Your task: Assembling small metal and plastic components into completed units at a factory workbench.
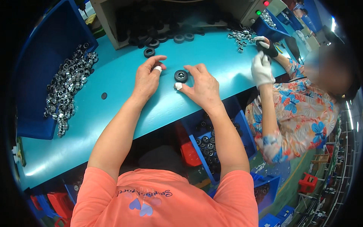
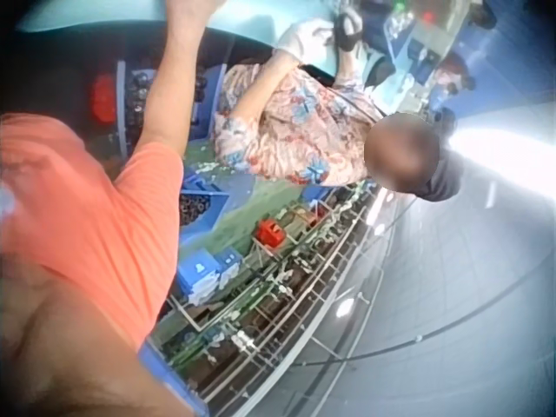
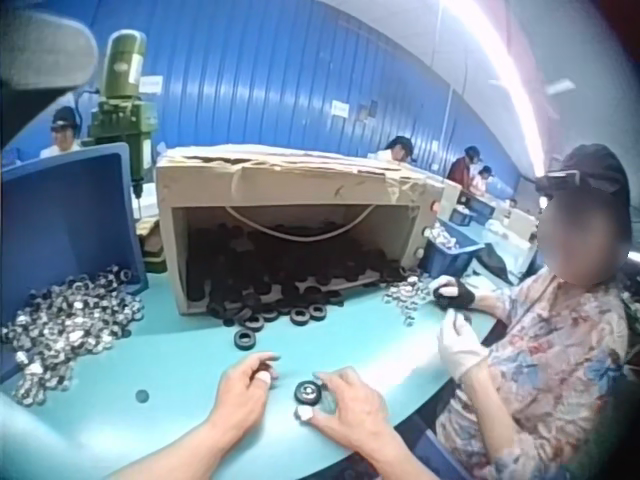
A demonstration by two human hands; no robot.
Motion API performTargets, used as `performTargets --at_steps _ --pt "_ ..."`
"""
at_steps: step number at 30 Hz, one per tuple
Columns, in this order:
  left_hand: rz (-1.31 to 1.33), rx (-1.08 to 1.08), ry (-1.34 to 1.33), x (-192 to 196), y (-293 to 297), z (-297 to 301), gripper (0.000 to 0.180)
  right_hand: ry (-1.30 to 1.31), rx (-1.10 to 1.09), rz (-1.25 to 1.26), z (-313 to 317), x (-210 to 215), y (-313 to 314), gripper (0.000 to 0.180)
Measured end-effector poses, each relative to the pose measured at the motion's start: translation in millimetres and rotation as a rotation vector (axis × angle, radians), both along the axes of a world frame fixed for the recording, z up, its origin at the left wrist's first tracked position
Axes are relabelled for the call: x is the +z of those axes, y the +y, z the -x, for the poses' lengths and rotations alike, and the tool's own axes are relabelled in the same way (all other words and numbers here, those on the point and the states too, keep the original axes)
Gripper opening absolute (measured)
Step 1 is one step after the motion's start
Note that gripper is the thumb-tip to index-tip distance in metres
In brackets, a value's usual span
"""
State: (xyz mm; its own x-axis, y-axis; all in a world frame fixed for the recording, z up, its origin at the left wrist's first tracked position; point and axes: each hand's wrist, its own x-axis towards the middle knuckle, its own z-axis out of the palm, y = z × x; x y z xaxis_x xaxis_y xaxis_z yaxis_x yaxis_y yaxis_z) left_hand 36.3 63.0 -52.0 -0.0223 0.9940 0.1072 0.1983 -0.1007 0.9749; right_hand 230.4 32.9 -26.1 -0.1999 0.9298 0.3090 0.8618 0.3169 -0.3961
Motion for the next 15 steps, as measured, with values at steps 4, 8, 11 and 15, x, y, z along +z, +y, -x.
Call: performTargets --at_steps 4,8,11,15 --pt "-0.001 0.005 0.006 -2.1 1.1 0.7 0.041 -0.023 -0.030 -0.077 4.9 -9.1 -1.9 0.048" --pt "0.003 -0.002 0.006 -4.2 3.9 -0.1 0.040 0.031 -0.048 -0.096 3.5 -12.4 -2.9 0.045" --pt "0.002 0.001 0.018 -5.7 5.6 0.0 0.039 0.081 -0.066 -0.058 4.2 -11.1 -2.1 0.045" --pt "0.019 -0.011 0.006 -7.1 3.0 0.5 0.036 0.124 -0.064 -0.055 2.4 -13.5 -4.3 0.046"
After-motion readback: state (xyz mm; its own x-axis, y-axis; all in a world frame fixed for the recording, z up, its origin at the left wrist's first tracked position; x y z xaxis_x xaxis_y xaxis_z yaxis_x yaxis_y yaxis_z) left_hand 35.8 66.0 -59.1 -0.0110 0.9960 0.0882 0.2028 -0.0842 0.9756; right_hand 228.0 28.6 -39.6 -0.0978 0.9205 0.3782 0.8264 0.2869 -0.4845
